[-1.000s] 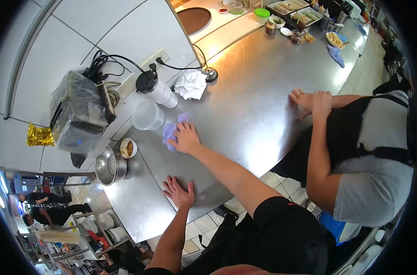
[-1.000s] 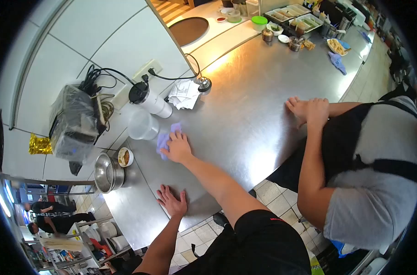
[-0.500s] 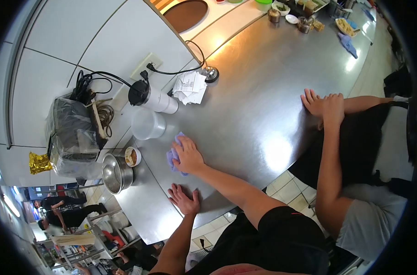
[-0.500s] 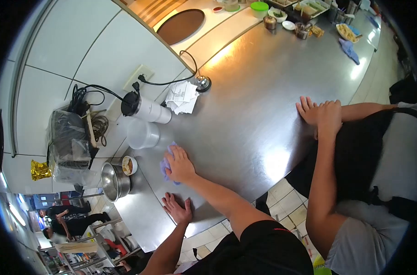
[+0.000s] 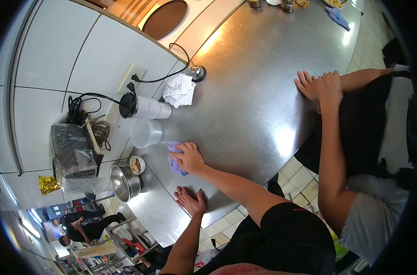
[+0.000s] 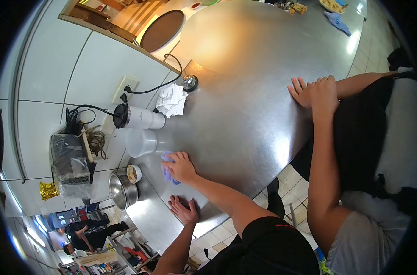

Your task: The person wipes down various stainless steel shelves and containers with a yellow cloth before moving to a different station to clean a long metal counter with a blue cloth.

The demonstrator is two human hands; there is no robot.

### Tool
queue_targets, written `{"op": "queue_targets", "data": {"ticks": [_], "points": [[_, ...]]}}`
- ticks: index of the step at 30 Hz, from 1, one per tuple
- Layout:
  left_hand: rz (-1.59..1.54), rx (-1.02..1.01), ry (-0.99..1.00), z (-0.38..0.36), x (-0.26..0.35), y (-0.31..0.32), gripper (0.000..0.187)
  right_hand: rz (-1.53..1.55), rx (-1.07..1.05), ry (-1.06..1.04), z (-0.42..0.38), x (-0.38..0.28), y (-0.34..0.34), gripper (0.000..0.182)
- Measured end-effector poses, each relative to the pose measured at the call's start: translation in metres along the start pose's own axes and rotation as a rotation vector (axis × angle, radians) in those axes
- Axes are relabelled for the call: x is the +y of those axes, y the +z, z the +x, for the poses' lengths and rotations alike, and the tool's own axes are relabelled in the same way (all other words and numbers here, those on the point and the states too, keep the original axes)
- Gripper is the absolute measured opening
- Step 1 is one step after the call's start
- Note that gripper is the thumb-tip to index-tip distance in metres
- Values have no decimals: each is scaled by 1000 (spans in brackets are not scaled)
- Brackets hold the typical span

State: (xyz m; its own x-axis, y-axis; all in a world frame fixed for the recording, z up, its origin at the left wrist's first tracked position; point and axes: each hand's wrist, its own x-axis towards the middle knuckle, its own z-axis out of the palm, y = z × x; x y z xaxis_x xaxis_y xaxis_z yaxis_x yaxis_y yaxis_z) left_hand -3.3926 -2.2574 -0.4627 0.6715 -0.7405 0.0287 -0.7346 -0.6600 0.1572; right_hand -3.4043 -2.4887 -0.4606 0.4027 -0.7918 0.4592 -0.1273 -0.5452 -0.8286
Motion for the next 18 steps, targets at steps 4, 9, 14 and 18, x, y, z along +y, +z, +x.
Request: {"op": "queue_targets", "data": {"ticks": [4,9,14,18], "points": [[-4,9,-8,-1,0,1,82,5,-132,27,-2,0,-6,23],[2,11,-5,-1,-3,3,84,-153,-393,2,-33,-7,5,47],[-31,10,-1,-3,-4,1,86,-375,-685,31,-80,-50,-21,71],[-40,-3,-10,-1,-5,-2,83,-476,-818,264,-81,-82,-102,70]]}}
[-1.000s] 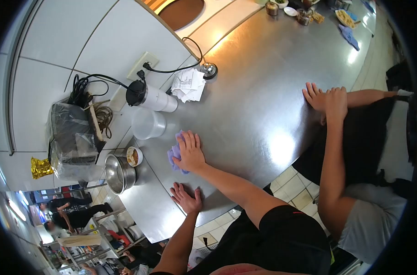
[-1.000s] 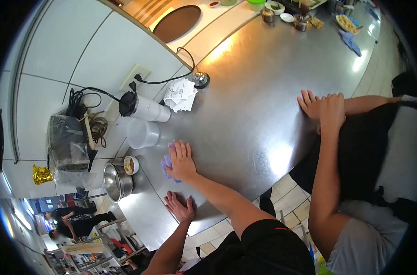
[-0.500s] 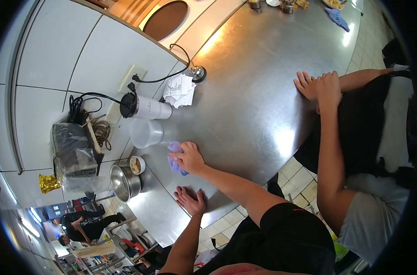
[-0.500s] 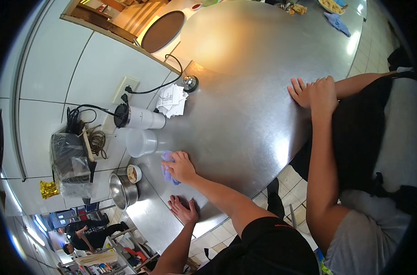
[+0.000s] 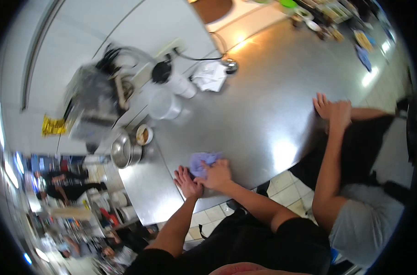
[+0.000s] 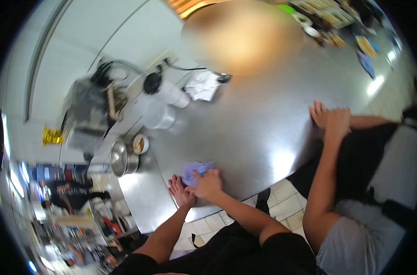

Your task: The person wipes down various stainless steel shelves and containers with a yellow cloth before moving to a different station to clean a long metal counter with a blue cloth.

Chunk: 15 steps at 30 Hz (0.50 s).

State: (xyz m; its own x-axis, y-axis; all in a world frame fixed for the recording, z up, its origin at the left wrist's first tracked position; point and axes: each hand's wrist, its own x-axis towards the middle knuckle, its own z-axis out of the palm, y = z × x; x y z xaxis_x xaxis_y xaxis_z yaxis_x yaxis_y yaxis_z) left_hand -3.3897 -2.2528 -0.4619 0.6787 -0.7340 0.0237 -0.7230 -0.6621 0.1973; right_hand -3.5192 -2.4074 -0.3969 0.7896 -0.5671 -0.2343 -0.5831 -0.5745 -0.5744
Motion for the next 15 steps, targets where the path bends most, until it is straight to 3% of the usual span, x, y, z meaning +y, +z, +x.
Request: {"op": "queue_targets", "data": {"ticks": [5,8,10,13,15], "points": [[10,-81,-100,3,12,-22,80,-153,147,231,-18,41,-37,47],[6,-54,-108,1,8,-21,82,19,265,59,-12,26,-54,52],[-15,-45,-108,-1,6,-22,83,-7,304,-35,-6,26,-29,57],[-17,-102,-124,-2,7,-32,82,-328,387,-110,-3,40,22,64],[-28,-71,-111,-1,4,-28,81,-313,326,-99,1,42,22,67]]}}
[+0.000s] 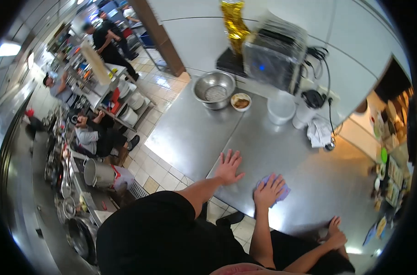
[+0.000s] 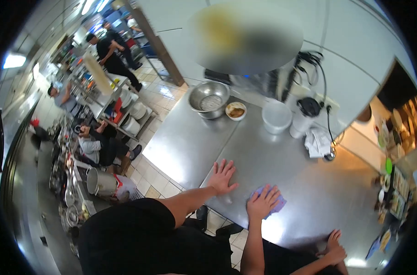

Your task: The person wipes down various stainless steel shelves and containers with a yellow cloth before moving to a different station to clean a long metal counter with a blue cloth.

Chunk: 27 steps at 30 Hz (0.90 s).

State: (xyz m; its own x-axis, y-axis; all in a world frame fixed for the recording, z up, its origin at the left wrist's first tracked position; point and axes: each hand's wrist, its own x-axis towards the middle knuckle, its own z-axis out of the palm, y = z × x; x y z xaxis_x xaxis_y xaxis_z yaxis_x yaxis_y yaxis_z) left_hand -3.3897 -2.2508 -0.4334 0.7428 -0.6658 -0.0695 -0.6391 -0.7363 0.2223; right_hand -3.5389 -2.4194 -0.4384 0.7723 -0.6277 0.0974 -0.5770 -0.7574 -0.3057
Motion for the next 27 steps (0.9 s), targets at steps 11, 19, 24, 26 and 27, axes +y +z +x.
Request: {"op": "queue_targets", "data": {"ticks": [11,19,24,26,27], "points": [[-112,23,19,-13,-7,-13,77,44,297,26,70,59,0,30],[-227,52,35,-15,-18,-10,71,-356,-47,43,75,-16,29,61],[-388,180,278,-9,-79,31,62,-177,-87,-166,-8,-87,33,63],[-370,194,253,-28,-121,16,62,-92,-144,-253,-36,-81,24,63],[-321,213,163,-41,-143,1,63,-46,-177,-303,-50,-74,19,62]]}}
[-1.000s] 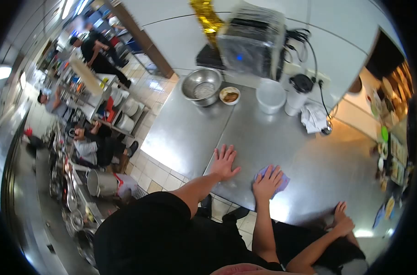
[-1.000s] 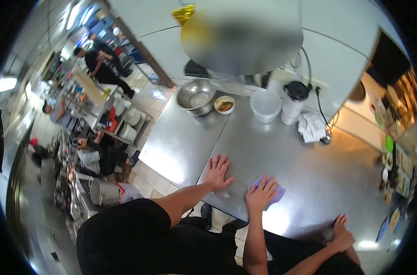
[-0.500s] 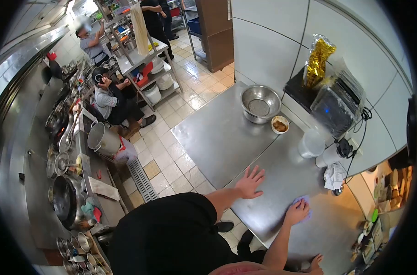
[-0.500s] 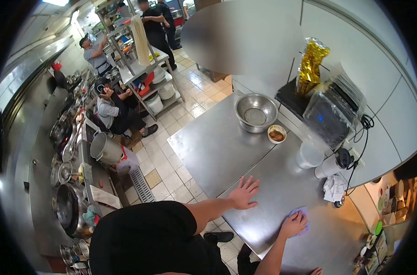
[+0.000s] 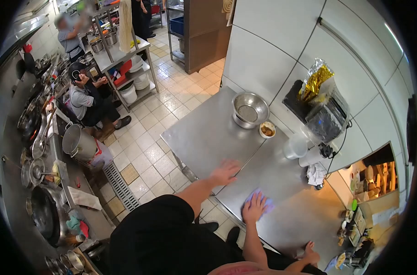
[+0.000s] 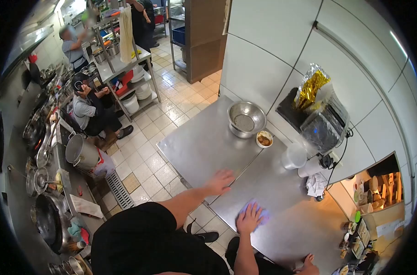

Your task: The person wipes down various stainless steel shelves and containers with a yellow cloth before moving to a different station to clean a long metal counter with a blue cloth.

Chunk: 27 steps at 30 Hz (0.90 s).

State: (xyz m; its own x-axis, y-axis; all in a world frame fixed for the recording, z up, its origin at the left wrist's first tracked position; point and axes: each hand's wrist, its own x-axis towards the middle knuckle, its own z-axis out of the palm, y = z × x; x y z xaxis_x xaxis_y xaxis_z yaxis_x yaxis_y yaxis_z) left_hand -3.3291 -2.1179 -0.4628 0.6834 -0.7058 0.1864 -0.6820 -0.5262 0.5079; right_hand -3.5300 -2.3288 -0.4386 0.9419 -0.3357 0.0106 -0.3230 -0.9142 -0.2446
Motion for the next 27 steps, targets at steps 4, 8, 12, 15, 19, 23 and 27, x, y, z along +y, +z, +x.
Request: {"op": "queue_targets", "data": {"ticks": [4,8,12,15,19,23,27], "points": [[234,247,-461,-36,-74,-52,67,-115,42,147,-66,37,-15,59],[314,124,-688,-56,-94,-101,67,-244,35,735,-70,54,-6,62],[300,119,-688,-58,-98,-98,65,-321,-37,908,-21,-1,16,64],[293,102,-694,-55,-100,-103,65,-289,-42,572,15,-89,24,65],[280,101,-696,-57,-105,-100,65,-94,-114,-220,48,-137,47,64],[257,102,-692,-55,-106,-101,65,-40,-300,-664,97,-143,31,66],[228,70,-692,-55,-105,-111,64,-40,-302,-786,157,-133,21,67]]}}
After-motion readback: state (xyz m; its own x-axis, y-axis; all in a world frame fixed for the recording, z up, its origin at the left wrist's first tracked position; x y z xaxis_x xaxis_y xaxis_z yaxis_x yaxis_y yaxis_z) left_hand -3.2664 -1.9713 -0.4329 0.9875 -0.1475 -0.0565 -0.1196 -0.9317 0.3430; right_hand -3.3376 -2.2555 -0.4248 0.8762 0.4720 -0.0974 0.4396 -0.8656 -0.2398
